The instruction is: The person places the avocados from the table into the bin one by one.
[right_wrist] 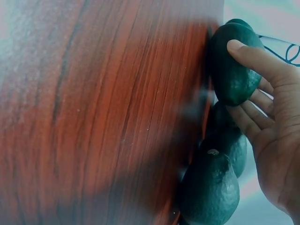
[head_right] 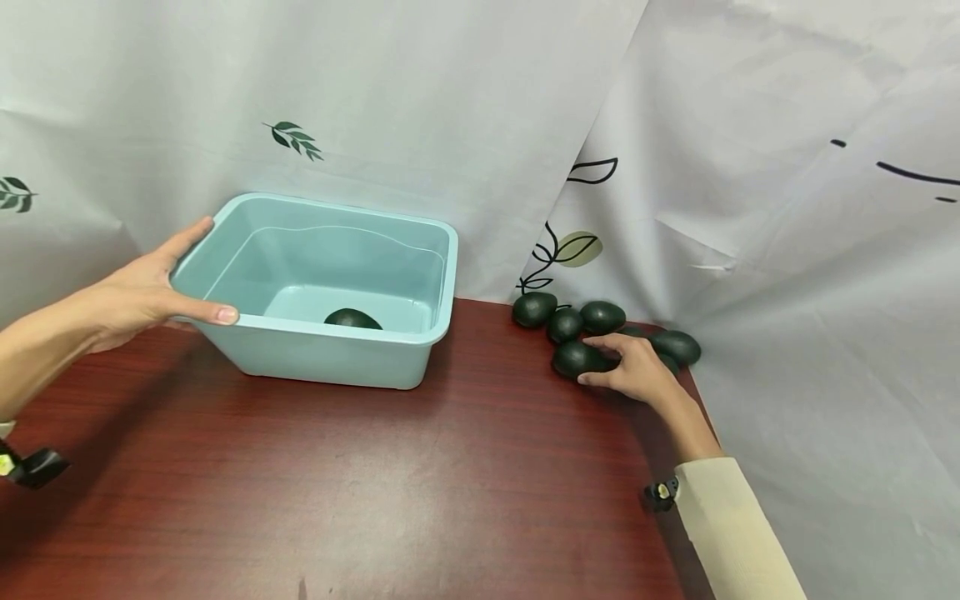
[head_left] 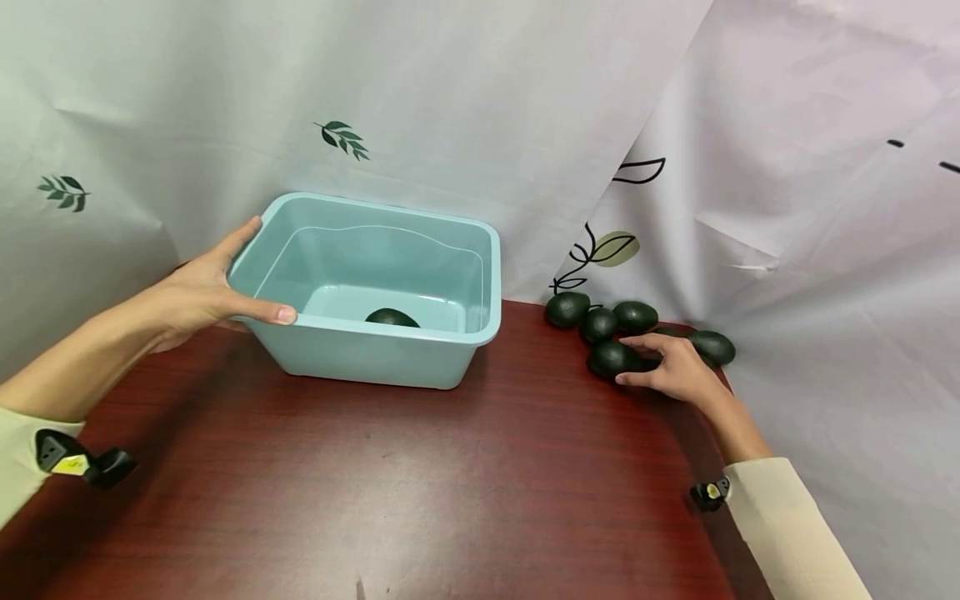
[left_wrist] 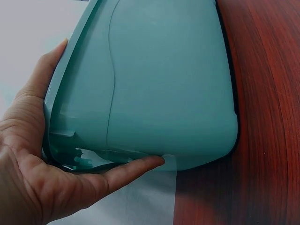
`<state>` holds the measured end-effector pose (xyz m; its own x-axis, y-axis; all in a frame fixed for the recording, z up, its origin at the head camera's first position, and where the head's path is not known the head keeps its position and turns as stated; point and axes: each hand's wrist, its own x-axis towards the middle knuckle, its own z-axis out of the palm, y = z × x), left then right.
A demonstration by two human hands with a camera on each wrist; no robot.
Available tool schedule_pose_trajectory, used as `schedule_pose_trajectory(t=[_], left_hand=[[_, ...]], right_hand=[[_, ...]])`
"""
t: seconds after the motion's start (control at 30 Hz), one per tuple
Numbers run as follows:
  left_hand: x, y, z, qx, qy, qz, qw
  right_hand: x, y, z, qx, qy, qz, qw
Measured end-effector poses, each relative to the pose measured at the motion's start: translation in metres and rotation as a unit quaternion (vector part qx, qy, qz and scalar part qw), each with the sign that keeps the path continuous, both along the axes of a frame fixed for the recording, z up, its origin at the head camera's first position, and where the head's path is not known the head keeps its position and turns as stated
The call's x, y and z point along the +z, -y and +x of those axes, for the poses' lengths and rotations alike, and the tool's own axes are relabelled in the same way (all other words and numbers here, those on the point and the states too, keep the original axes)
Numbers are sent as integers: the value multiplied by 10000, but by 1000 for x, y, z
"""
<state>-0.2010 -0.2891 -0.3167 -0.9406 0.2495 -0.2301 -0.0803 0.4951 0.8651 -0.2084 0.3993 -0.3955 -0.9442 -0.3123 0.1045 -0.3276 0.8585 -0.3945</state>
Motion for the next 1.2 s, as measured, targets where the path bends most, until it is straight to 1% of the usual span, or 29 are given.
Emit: schedule_pose_trajectory(t=[0.2,0.4,0.53,0.8,1.07,1.2], left_hand=[[0,1,0,0,-4,15,10000],[-1,3,1,-2,27,32,10000],[-1,3,1,-3,46,63,10000],[0,2,0,8,47,38,10000],[-1,1,-1,-1,15,15,10000],[0,1,-1,-6,6,-10,10000]], right_hand=[[3,1,-2,34,55,-49,10000],[8,3,-5,-40,53,-345,9994],[11,4,-6,-62,4,-446,9990],[21,9,-10,-241,123,-427,9987],[31,14,-13,-237,127,-509,9983],[38,16,-16,-285,243,-530,9979]])
